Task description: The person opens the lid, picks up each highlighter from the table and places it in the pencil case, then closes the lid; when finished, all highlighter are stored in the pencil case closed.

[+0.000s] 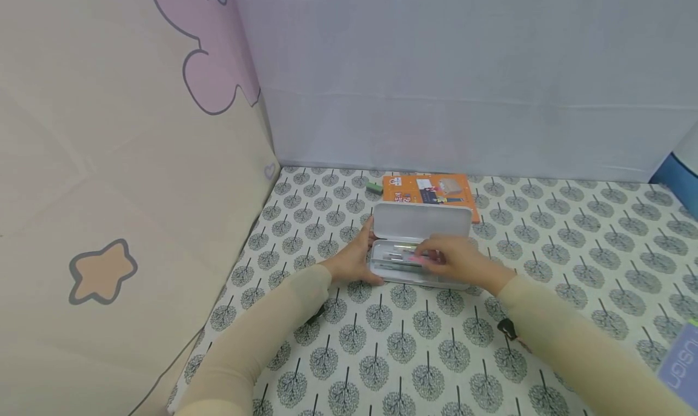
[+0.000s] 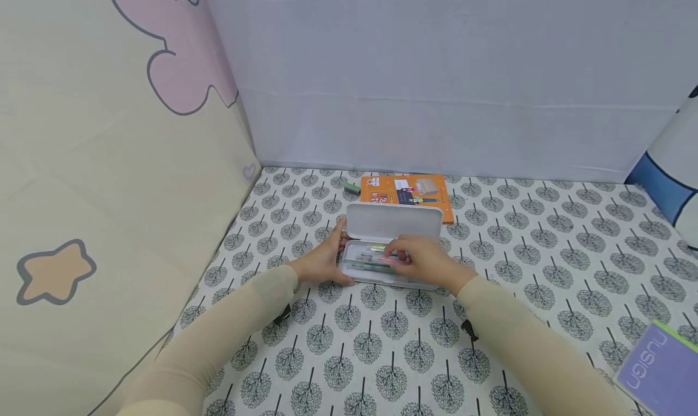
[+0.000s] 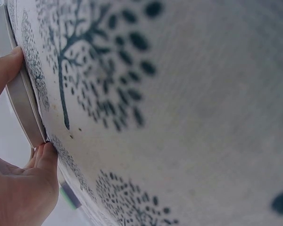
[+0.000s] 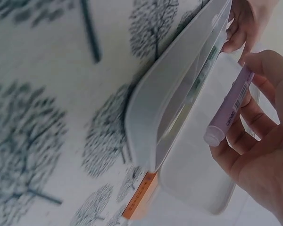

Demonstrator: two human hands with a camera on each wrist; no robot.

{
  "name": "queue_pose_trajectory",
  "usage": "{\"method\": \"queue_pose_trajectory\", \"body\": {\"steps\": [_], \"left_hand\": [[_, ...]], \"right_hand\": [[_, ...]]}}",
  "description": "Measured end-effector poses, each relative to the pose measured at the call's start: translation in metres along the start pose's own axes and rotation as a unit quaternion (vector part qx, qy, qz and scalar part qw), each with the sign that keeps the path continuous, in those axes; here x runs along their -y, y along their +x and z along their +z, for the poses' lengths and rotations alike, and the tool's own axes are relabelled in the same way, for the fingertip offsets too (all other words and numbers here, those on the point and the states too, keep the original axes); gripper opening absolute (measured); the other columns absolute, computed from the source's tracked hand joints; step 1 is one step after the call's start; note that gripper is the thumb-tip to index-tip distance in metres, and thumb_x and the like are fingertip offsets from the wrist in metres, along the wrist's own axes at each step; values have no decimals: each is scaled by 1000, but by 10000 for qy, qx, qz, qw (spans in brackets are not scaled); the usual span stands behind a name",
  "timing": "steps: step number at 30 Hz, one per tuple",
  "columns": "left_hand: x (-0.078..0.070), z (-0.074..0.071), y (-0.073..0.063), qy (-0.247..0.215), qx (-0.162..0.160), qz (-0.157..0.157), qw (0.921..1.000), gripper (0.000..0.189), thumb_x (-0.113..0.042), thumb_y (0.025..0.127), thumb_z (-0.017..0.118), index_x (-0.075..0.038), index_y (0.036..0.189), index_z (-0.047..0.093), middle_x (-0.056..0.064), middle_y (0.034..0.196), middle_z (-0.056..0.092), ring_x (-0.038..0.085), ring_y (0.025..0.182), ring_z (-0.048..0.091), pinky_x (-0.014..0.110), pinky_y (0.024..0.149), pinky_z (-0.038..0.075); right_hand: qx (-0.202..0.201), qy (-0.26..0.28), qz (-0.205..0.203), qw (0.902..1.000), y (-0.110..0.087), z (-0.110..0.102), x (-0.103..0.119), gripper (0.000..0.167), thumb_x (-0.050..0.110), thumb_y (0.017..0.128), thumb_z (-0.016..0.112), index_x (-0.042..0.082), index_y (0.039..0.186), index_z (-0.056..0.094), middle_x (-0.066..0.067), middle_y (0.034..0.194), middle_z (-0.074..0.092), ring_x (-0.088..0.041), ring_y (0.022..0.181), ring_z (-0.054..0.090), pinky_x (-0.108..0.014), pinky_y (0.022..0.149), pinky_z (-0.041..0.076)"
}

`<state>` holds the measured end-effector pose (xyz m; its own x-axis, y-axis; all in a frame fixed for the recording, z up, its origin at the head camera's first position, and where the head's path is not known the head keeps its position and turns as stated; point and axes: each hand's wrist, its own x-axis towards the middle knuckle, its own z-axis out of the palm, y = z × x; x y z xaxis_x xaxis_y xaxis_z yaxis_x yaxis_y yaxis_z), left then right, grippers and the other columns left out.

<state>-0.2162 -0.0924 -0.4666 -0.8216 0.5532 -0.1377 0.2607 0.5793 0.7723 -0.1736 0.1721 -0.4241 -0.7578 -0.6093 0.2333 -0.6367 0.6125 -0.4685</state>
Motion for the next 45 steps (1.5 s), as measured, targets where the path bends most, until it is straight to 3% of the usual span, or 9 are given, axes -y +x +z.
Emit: {"method": "queue_pose_trajectory", "body": {"steps": [9,15,22,31,35,41,45], "left_hand": [[1,1,-2,-147,79,-41,9999,154,-18,52,95,-37,149,-24,6,144,44,18,128,48,36,115,35],[2,1,-2,-129,138,20,9998,154,-18,53,94,-35,150,-24,7,145,43,18,129,47,36,116,33],[2,0,-3,-26,179,0,9998,151,-18,56,93,-27,151,-24,7,146,41,19,132,46,33,117,31],[1,0,-2,-128,140,49,9998,152,-18,54,94,-34,150,-24,5,143,44,17,128,48,35,115,35],[0,-1,-2,-242,106,10,9996,153,-16,52,94,-39,149,-22,4,142,45,17,128,47,38,115,34],[1,-2,0,-276,97,-25,9996,154,-16,51,95,-40,149,-22,4,143,44,18,129,47,39,115,34],[0,-2,0,-267,79,20,9996,153,-16,52,94,-40,149,-21,4,142,44,18,128,47,39,115,35]], "right_hand": [[425,358,137,9984,27,18,19,17,15,85,72,21,100,70,11,80,60,-6,67,49,-20,62,46],[556,209,189,9981,38,32,28,17,15,84,72,20,100,69,9,82,61,-8,71,51,-22,66,47],[562,-123,355,9977,40,41,31,27,27,82,76,19,107,69,-2,90,59,-11,72,48,-26,65,44],[411,109,705,9966,21,26,26,52,33,74,81,20,121,63,-7,102,53,-17,81,55,-28,71,50],[325,271,865,9954,7,19,23,57,31,71,84,20,123,63,-8,106,53,-18,85,56,-31,74,52],[191,287,976,9946,-16,11,16,64,31,70,85,20,128,60,-8,109,51,-19,81,55,-27,67,49],[146,343,1070,9936,-33,4,11,67,32,70,85,19,130,58,-10,110,51,-23,87,59,-31,70,54]]}}
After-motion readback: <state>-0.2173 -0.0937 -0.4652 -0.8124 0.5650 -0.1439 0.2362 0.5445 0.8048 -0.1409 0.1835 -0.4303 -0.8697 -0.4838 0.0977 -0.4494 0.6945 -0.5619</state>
